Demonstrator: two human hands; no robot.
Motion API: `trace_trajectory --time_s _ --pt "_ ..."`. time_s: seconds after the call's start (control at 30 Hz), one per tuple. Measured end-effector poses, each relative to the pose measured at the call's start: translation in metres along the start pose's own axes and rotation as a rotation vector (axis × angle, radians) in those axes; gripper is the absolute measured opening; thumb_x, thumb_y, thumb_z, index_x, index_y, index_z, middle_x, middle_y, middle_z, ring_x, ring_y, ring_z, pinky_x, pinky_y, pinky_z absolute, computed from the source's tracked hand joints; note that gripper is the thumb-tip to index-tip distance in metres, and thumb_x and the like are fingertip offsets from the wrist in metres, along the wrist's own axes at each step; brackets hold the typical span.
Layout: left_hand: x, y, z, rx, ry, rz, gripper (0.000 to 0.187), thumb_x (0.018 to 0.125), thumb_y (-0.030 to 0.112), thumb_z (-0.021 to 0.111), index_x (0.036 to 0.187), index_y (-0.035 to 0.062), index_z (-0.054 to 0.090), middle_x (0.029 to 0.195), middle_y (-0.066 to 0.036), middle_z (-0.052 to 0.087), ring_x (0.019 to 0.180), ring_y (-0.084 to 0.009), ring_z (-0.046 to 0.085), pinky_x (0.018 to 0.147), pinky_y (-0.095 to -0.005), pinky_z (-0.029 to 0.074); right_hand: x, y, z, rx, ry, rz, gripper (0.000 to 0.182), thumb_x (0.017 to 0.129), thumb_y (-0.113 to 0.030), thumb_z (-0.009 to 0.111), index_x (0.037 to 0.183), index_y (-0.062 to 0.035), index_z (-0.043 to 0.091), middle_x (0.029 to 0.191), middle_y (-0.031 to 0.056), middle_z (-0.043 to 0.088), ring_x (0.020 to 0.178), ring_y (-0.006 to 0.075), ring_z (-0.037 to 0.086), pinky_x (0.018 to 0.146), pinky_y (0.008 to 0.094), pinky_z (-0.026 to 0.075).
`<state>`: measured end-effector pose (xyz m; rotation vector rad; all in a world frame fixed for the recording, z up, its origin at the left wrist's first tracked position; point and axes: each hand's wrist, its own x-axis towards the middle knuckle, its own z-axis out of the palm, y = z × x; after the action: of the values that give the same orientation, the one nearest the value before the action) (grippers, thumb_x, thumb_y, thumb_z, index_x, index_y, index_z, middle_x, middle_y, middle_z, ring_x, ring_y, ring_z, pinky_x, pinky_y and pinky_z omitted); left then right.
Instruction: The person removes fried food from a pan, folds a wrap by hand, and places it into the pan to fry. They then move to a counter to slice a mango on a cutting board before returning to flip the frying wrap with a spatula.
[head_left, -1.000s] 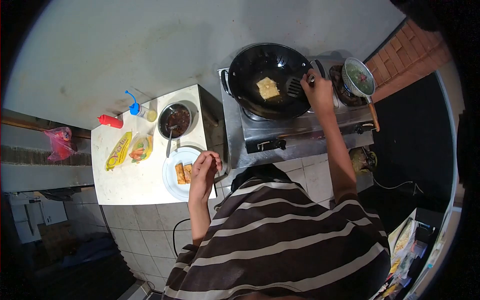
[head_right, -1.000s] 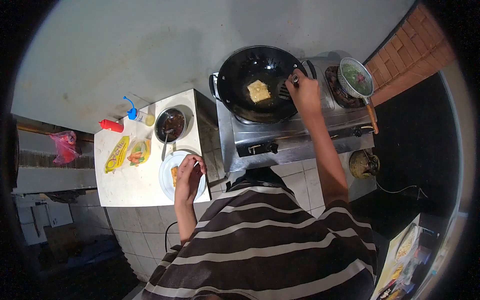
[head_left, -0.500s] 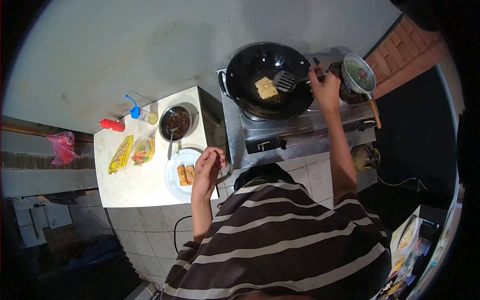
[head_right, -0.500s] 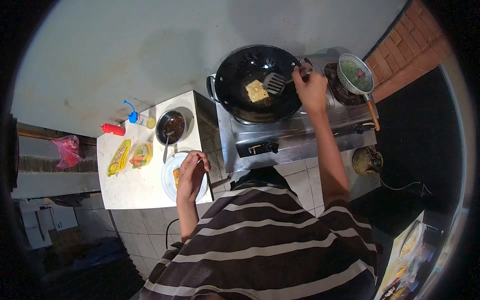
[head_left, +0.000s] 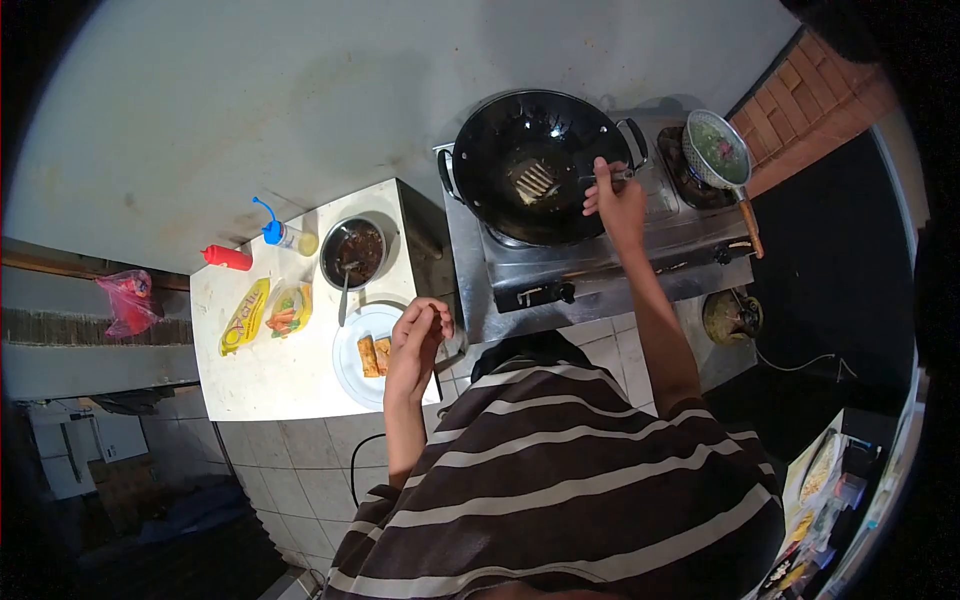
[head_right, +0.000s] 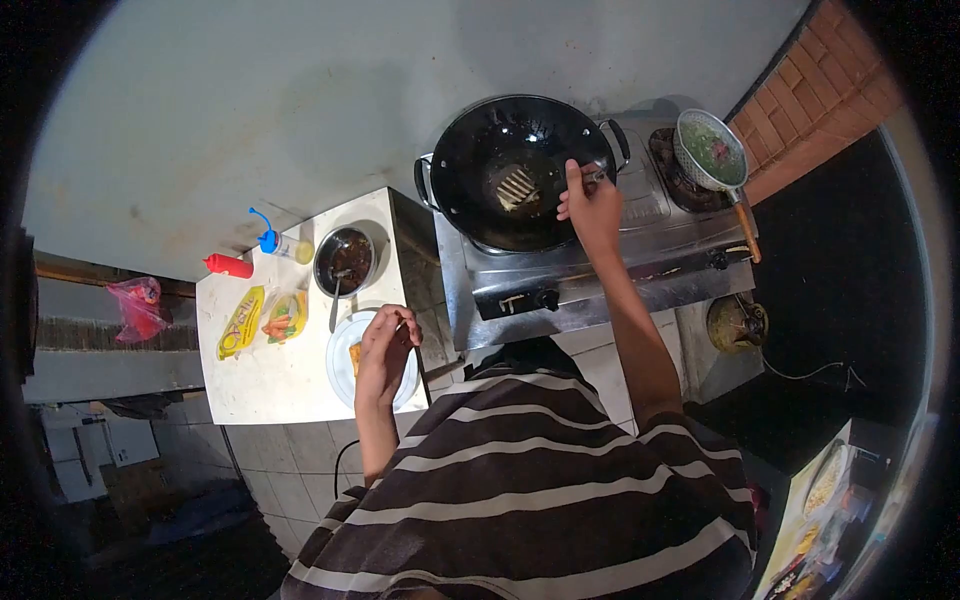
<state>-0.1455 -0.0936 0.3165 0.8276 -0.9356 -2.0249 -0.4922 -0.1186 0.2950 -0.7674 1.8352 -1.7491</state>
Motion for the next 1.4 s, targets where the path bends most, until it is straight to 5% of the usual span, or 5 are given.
trace_trajectory --time_s 0.2,0.4,0.53,0.6,1.4 --pt "0.001 -0.001 -0.003 -0.006 0.000 -0.005 0.018 0.100 0.018 0.050 0.103 0.0015 0.057 0.090 -0.004 0.056 0.081 -0.0129 0.053 0.076 -0.0263 0.044 -0.004 0.002 -0.008 -0.320 -0.069 -0.120 0.035 0.092 -0.030 0.066 0.078 0.0018 0.059 0.061 0.0079 0.059 0.052 0.0125 0.054 0.050 0.0281 0.043" --pt "0.001 -0.001 -0.003 0.010 0.020 0.004 0.020 0.099 0.021 0.052 0.102 0.0022 0.057 0.086 -0.004 0.056 0.079 -0.0134 0.052 0.074 -0.0268 0.042 -0.007 -0.008 -0.013 -0.357 -0.235 -0.398 0.022 0.087 -0.018 0.070 0.080 0.0009 0.060 0.075 0.0072 0.056 0.068 0.0171 0.055 0.061 0.0287 0.042" --pt "0.001 -0.003 -0.001 0.028 0.037 0.002 0.022 0.099 0.024 0.053 0.101 0.0025 0.056 0.084 -0.004 0.055 0.077 -0.0136 0.052 0.073 -0.0276 0.041 -0.011 -0.021 -0.013 -0.270 -0.339 -0.356 0.019 0.087 -0.013 0.069 0.081 0.0012 0.059 0.076 0.0074 0.053 0.068 0.0172 0.053 0.060 0.0289 0.041" --pt "0.001 -0.004 -0.001 0.027 0.039 0.002 0.022 0.099 0.024 0.053 0.101 0.0024 0.056 0.084 -0.004 0.055 0.077 -0.0136 0.052 0.073 -0.0277 0.041 -0.011 -0.025 -0.015 -0.340 -0.385 -0.508 0.018 0.086 -0.011 0.070 0.080 0.0016 0.058 0.073 0.0076 0.052 0.064 0.0156 0.051 0.058 0.0290 0.040" --pt "0.001 -0.007 -0.004 -0.011 0.006 -0.004 0.018 0.101 0.018 0.049 0.103 0.0022 0.057 0.090 -0.004 0.057 0.082 -0.0119 0.053 0.076 -0.0259 0.044 0.008 -0.061 -0.018 -0.370 -0.459 -0.540 0.009 0.081 -0.005 0.067 0.083 0.0016 0.062 0.079 0.0092 0.056 0.069 0.0203 0.059 0.063 0.0312 0.047"
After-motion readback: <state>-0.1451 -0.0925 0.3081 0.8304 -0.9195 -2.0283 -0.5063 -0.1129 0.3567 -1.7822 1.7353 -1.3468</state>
